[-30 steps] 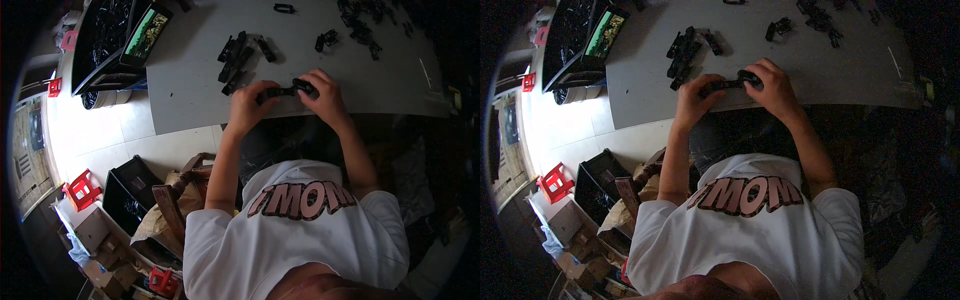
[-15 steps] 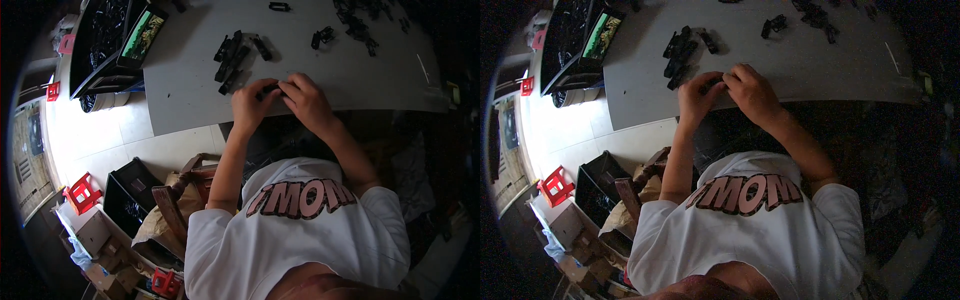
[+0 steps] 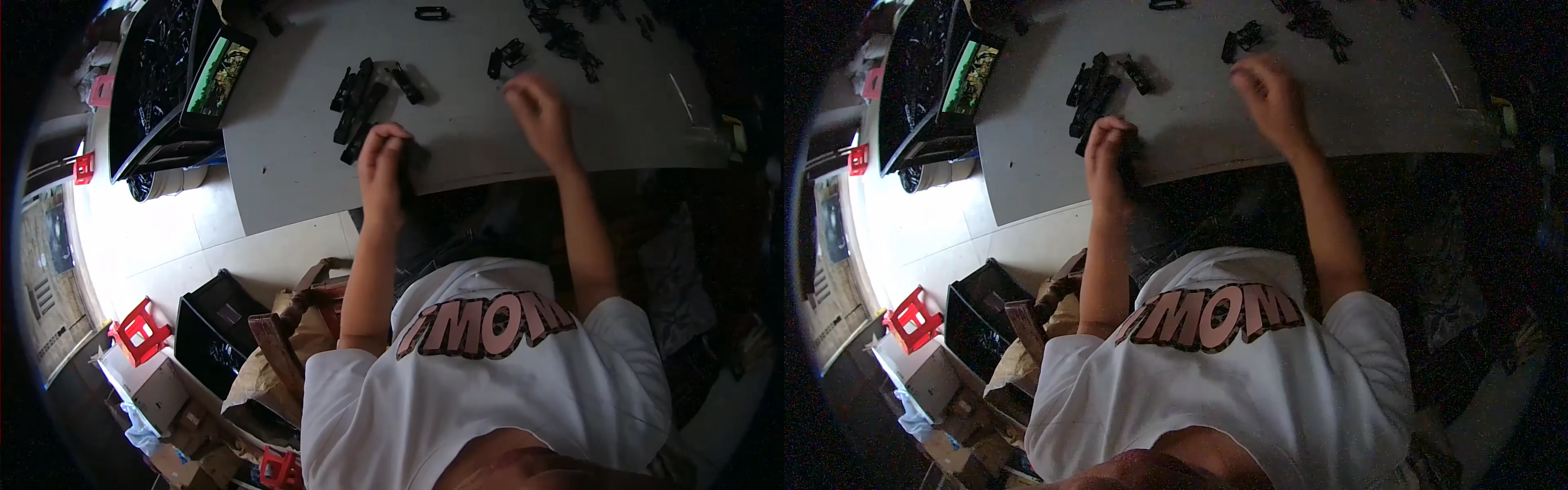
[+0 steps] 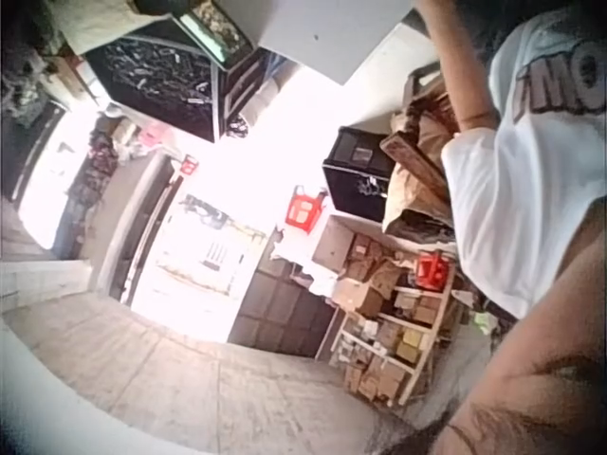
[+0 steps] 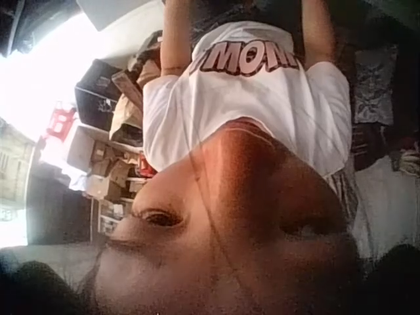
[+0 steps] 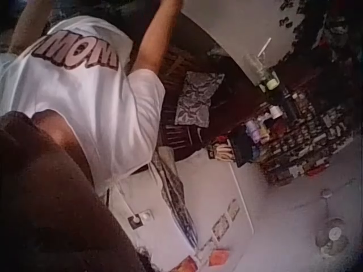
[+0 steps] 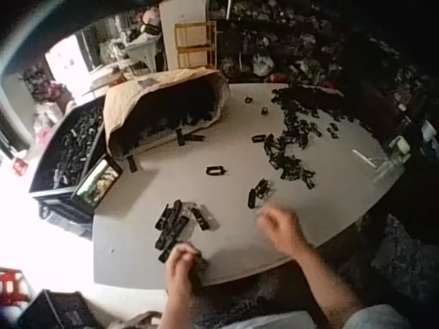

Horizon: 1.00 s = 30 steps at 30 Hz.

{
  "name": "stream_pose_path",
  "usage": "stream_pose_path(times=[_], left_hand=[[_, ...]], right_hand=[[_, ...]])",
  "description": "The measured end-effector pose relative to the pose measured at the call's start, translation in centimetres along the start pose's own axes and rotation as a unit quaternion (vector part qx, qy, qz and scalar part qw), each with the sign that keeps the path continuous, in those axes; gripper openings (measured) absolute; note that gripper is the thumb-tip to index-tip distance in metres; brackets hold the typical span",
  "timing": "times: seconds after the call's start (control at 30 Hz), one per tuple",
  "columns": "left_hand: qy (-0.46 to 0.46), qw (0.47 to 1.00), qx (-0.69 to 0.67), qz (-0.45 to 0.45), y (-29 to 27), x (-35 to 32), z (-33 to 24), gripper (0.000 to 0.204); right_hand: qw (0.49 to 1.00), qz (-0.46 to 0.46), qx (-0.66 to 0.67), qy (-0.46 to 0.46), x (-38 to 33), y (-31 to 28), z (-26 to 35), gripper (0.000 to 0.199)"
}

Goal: Assembling small black plastic clips by hand on a white table.

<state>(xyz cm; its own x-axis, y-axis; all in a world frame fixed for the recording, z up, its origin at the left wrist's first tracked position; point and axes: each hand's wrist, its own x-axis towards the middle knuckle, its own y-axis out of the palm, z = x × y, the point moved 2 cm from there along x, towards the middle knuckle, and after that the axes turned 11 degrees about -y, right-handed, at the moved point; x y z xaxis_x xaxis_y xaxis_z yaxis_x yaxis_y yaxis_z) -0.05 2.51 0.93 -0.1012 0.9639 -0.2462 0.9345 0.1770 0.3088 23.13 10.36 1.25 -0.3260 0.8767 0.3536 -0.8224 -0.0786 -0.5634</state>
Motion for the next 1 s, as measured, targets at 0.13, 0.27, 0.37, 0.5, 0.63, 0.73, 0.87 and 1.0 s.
stream_pose_path(times=[0.13, 0.27, 0.37, 0.5, 0.63, 0.73, 0.87, 1.0], left_hand=[[-0.105, 0.959, -0.249, 0.087, -0.7, 0.6, 0.1, 0.018], [-0.105, 0.975, -0.177, 0.083, -0.7, 1.0, -0.3, 0.009], [-0.028, 0.997, 0.029, 0.061, -0.5, 2.0, -1.1, 0.008], [0.218, 0.814, 0.539, -0.002, 1.2, 3.6, -3.1, 0.034], [0.216, 0.604, 0.767, -0.022, 3.5, 5.7, -3.8, 0.038], [0.234, 0.586, 0.776, -0.012, 3.6, 6.2, -3.8, 0.032], [0.285, 0.821, 0.495, 0.009, 3.1, 4.2, -4.4, 0.022], [0.092, 0.94, 0.323, 0.053, 1.6, 1.3, -2.3, 0.028]], right_hand=[[0.94, -0.048, -0.305, -0.146, 2.8, -1.7, -4.6, 0.013], [0.914, -0.014, -0.366, -0.174, 2.7, -1.7, -5.3, 0.016], [0.944, 0.025, -0.302, -0.133, 1.4, -1.9, -3.2, 0.017], [0.997, -0.067, 0.042, 0.007, -0.5, -0.1, -1.4, 0.014], [0.996, -0.051, 0.054, -0.04, -2.1, 1.7, -0.2, 0.013], [0.984, 0.0, -0.116, -0.135, -1.8, 1.5, 0.5, 0.011], [0.98, -0.053, -0.132, -0.142, 0.0, 0.2, -0.5, 0.015], [0.923, -0.023, -0.305, -0.233, 3.9, -0.5, -2.5, 0.022]])
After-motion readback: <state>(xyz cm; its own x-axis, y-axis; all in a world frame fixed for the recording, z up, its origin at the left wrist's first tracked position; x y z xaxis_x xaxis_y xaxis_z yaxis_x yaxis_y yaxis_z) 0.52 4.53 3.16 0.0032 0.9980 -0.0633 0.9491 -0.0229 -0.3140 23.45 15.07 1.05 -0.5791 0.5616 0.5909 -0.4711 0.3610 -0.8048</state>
